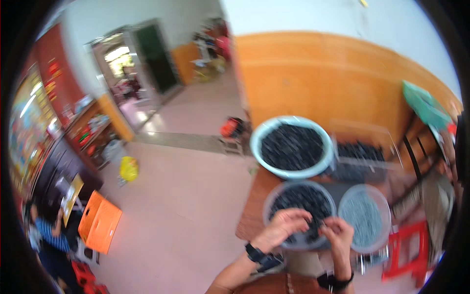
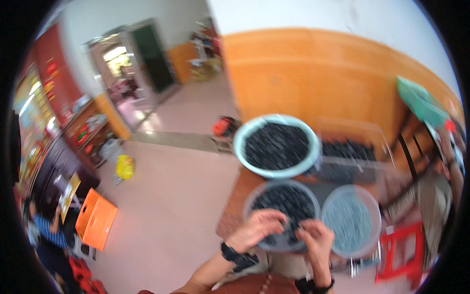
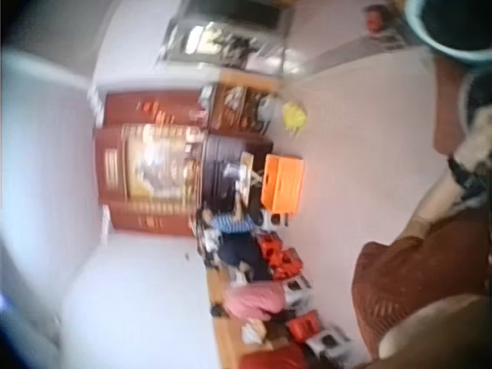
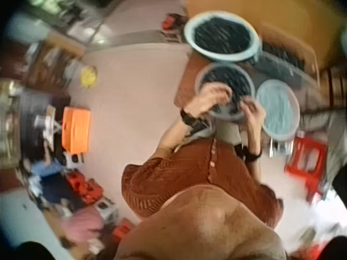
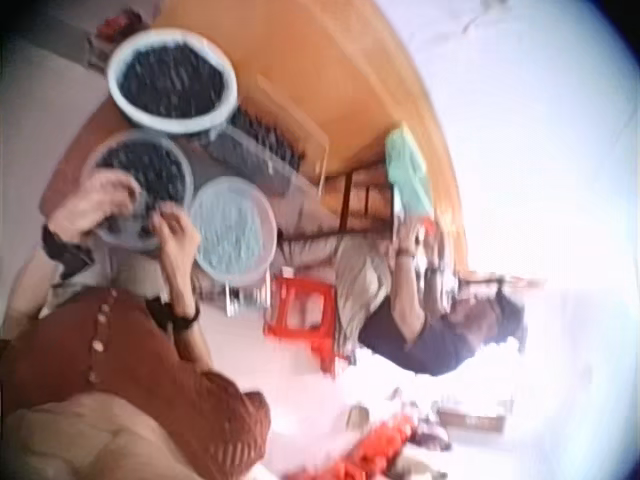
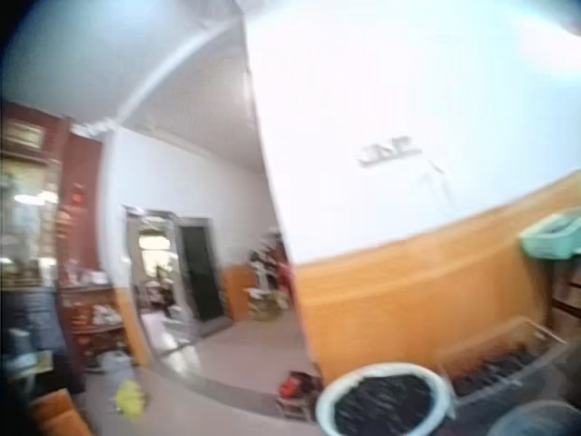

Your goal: The recorder is inspecting and sorting small black plastic components at a workshop table.

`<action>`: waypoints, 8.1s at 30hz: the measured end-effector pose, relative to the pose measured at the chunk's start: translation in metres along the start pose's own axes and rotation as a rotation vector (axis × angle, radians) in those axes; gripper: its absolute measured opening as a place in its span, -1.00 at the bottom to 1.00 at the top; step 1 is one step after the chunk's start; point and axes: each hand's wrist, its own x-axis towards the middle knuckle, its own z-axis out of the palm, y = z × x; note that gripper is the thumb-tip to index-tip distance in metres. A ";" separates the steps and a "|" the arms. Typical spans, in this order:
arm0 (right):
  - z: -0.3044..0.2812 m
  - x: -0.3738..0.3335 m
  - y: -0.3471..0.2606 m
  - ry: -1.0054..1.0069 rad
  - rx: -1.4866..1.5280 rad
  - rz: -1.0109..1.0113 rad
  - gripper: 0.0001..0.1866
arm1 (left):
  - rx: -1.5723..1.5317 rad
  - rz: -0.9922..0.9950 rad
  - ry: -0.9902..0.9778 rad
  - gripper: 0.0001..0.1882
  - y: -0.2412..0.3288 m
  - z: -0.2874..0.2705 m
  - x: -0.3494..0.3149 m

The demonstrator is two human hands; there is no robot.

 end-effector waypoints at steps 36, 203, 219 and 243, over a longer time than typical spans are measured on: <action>0.024 -0.005 -0.034 -0.004 -0.308 -0.375 -0.82 | -0.240 0.023 -0.090 -0.72 -0.003 0.019 0.002; 0.028 -0.023 -0.012 0.004 -0.753 -0.572 -0.71 | -0.043 -0.093 -0.019 -0.79 -0.011 0.018 -0.012; 0.030 -0.022 -0.002 -0.069 -0.785 -0.551 -0.72 | 0.069 0.016 0.056 -0.82 -0.025 0.019 -0.017; 0.033 -0.013 0.010 -0.237 -0.932 -0.742 -0.64 | 0.099 -0.104 0.029 -0.84 -0.016 -0.007 -0.019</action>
